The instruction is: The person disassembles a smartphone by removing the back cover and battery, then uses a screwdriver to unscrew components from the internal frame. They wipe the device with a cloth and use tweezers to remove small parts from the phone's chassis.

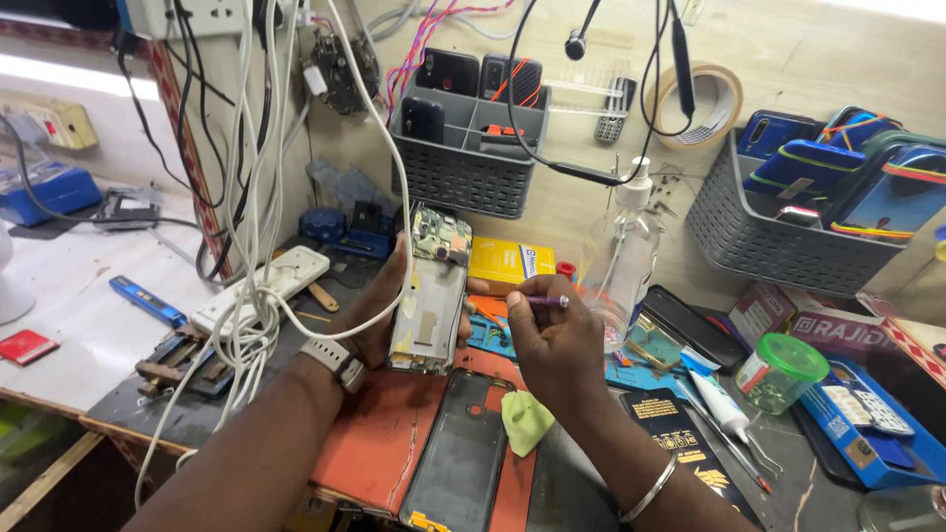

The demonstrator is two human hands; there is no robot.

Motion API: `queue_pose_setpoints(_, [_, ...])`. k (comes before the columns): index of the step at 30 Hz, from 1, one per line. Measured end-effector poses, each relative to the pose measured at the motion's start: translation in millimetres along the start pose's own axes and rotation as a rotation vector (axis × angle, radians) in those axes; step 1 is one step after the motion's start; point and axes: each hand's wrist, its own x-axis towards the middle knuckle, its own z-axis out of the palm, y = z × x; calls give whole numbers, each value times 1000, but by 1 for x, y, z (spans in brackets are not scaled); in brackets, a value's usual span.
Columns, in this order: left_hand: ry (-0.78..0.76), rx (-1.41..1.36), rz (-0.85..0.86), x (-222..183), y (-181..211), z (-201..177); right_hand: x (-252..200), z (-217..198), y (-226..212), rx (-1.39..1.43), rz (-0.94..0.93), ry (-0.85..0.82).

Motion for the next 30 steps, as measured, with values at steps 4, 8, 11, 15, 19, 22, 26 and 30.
queue_pose_setpoints(4, [-159, -129, -228, -2, -3, -6, 0, -1, 1, -29, -83, 81])
queue_pose_setpoints(8, [-153, -120, -294, -1, -6, -4, 3, -3, -5, -115, -157, 117])
queue_pose_setpoints(11, [-174, -182, -314, -1, -8, -8, 2, -2, -4, -98, -178, 86])
queue_pose_setpoints(15, [-111, -34, -284, 4, -3, -13, 1, -3, -1, -86, -194, 87])
queue_pose_setpoints(19, [-129, -178, -402, -3, 2, -6, 1, -2, 0, -81, -205, 85])
queue_pose_setpoints(22, [-166, -137, -346, -4, 5, -5, 2, -3, -2, -72, -212, 85])
queue_pose_setpoints(26, [-174, -154, -319, 3, 3, -11, 3, -7, -6, -141, -155, 116])
queue_pose_setpoints(30, [-169, -237, -340, 4, -1, -17, 2, -6, -9, -122, -85, 98])
